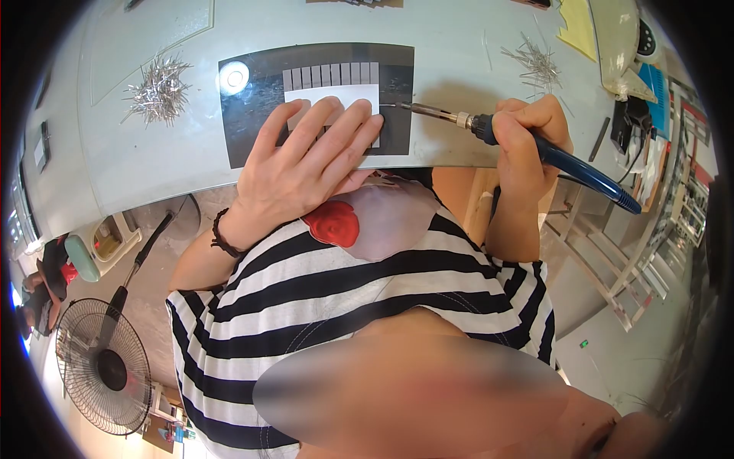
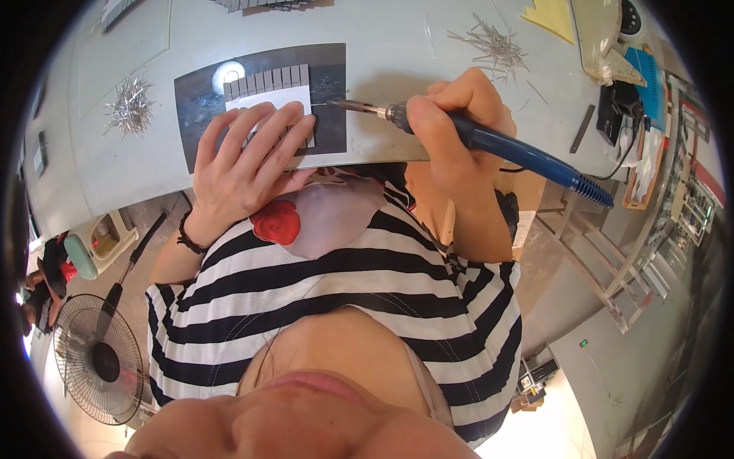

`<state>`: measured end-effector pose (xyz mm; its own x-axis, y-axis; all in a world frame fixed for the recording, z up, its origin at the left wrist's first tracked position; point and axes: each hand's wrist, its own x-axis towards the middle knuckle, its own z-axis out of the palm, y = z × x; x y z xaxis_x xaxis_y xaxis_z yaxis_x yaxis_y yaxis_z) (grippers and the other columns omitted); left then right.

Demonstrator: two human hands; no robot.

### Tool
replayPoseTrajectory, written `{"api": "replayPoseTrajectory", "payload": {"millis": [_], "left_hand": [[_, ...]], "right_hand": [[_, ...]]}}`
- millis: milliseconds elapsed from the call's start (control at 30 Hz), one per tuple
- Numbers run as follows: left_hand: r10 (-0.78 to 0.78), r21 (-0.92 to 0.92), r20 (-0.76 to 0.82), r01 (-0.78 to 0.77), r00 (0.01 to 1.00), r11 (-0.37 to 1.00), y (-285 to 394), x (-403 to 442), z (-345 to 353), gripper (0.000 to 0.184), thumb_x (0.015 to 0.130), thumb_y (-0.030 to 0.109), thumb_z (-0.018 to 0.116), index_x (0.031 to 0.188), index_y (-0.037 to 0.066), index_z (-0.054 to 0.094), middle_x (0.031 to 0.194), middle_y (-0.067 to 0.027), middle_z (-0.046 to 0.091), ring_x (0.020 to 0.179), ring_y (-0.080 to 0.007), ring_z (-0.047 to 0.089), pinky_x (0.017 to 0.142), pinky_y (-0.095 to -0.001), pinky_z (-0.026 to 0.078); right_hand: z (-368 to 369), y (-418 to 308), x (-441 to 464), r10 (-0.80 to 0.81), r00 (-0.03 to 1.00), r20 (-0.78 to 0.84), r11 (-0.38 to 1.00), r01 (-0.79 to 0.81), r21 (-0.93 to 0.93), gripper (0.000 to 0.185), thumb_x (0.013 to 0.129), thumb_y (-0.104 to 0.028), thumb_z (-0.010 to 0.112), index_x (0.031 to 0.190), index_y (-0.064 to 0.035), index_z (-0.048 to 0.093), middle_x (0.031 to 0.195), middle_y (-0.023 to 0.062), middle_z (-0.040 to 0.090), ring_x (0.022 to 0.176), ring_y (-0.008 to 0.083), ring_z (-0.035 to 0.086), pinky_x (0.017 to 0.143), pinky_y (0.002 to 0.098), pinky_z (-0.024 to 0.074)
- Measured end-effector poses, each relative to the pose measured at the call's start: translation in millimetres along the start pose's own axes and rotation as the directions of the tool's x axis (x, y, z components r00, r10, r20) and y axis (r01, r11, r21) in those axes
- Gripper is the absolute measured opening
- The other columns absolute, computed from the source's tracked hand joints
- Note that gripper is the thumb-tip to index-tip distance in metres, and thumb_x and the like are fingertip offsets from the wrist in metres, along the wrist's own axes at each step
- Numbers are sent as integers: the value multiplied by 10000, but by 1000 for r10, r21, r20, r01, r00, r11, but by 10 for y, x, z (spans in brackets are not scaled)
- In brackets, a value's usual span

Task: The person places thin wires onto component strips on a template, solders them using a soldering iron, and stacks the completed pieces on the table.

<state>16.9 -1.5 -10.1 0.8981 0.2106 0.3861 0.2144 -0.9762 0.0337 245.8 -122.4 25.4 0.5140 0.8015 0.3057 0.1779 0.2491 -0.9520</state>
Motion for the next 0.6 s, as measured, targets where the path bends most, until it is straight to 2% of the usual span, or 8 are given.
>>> {"api": "replayPoseTrajectory", "payload": {"millis": [67,200,267,400,467,600], "left_hand": [[6,-5,-2,-6,1000,1000,4,4,4,492,860,448,710,1289,208,700,1294,27,659,1093,-183,626,990,-392,469],[9,-1,6,-9,1000,1000,4,6,4,507,854,447,713,1299,205,695,1300,25,656,1090,-182,624,987,-390,468],[9,-5,13,-9,1000,1000,6,5,1,510,854,449,712,1301,204,694,1302,26,655,1090,-181,623,987,-390,467],[13,0,13,-13,1000,1000,9,17,-2,506,863,451,701,1304,203,693,1303,26,654,1092,-181,623,989,-390,466],[10,0,14,-10,1000,1000,10,18,-3,501,867,449,696,1304,203,694,1303,27,654,1092,-181,623,989,-390,466],[12,4,17,-12,1000,1000,10,12,-1,495,870,444,693,1303,205,694,1303,31,655,1093,-180,621,991,-389,467]], "right_hand": [[15,-31,5,61,997,-39,998,-62,-18,213,811,108,629,737,-21,477,577,-15,454,524,43,365,476,251,274],[32,-61,-6,61,997,-42,998,-63,-28,220,816,106,630,734,-24,474,582,-17,455,526,38,369,477,250,276],[66,-131,-16,153,986,-62,986,-157,-64,208,813,88,576,698,-30,446,659,-11,379,570,81,350,567,292,310],[53,-90,-18,147,988,-53,986,-151,-69,202,813,89,575,703,-28,451,663,-9,385,571,79,350,568,289,311],[37,-34,-25,97,993,-63,995,-97,-2,214,828,84,649,744,-35,491,611,4,523,553,41,412,502,233,310],[10,-17,-28,73,995,-69,997,-74,-23,210,826,87,648,745,-28,493,610,3,512,549,40,403,503,232,305]]}}
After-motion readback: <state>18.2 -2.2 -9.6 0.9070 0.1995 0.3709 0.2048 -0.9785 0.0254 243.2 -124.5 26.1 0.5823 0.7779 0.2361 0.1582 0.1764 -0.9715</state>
